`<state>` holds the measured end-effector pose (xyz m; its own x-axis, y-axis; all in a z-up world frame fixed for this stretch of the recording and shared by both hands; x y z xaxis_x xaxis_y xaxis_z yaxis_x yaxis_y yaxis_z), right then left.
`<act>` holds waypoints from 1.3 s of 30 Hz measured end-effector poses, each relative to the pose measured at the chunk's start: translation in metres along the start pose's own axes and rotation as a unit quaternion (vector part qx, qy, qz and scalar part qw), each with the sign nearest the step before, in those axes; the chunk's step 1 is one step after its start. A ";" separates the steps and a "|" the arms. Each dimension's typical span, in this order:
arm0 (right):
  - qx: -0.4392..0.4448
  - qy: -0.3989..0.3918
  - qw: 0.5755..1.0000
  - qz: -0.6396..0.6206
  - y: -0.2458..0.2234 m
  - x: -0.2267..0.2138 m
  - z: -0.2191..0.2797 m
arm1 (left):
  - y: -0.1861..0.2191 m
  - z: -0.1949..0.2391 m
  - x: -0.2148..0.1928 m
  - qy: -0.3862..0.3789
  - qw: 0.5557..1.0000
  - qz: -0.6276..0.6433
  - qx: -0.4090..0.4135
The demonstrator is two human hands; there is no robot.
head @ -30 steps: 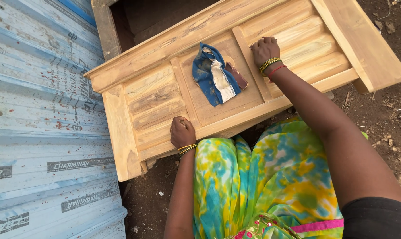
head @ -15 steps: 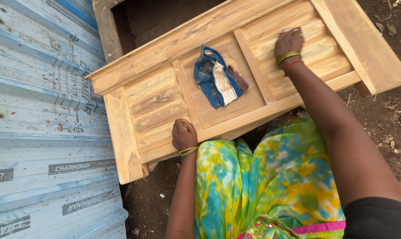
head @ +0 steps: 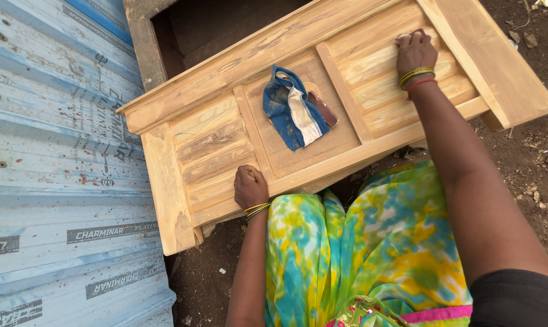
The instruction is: The person sits on the ground and sands the surface of a wooden drawer or cabinet door using a sanding block. They move the sanding block back and forth across the wood grain to smooth the surface.
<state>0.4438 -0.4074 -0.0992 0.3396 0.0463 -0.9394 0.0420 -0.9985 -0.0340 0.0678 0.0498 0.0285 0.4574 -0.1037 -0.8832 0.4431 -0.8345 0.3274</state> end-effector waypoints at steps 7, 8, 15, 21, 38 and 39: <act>-0.060 -0.045 0.995 -0.062 -0.060 -0.016 0.019 | -0.001 -0.001 0.001 -0.006 1.000 -0.008 -0.002; -0.091 -0.042 0.993 -0.066 -0.081 -0.022 0.025 | 0.001 0.000 0.000 -0.002 1.000 -0.006 0.002; -0.150 -0.044 0.981 -0.118 -0.104 -0.037 0.040 | 0.002 0.001 -0.001 -0.011 1.000 -0.011 -0.002; -0.020 0.020 0.999 -0.047 0.004 -0.026 0.007 | 0.000 0.000 0.002 -0.014 1.000 -0.006 -0.004; -0.117 -0.064 0.989 -0.069 -0.078 -0.040 0.034 | 0.001 0.000 0.001 -0.017 1.000 -0.011 -0.008; -0.098 -0.047 0.993 -0.036 -0.053 -0.037 0.023 | 0.001 0.001 0.001 -0.016 1.000 -0.010 -0.007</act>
<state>0.4070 -0.3570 -0.0703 0.2398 0.1047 -0.9652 0.2480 -0.9678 -0.0433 0.0679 0.0485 0.0281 0.4234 -0.1041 -0.9000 0.4633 -0.8288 0.3138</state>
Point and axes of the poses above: each hand's wrist, its own z-axis away from the middle knuckle, its own x-axis out of the palm, y = z × x, the point moved 9 cm from there along -z, towards the middle knuckle, and after that the axes turned 1 degree about -z, right-handed, at the moved point
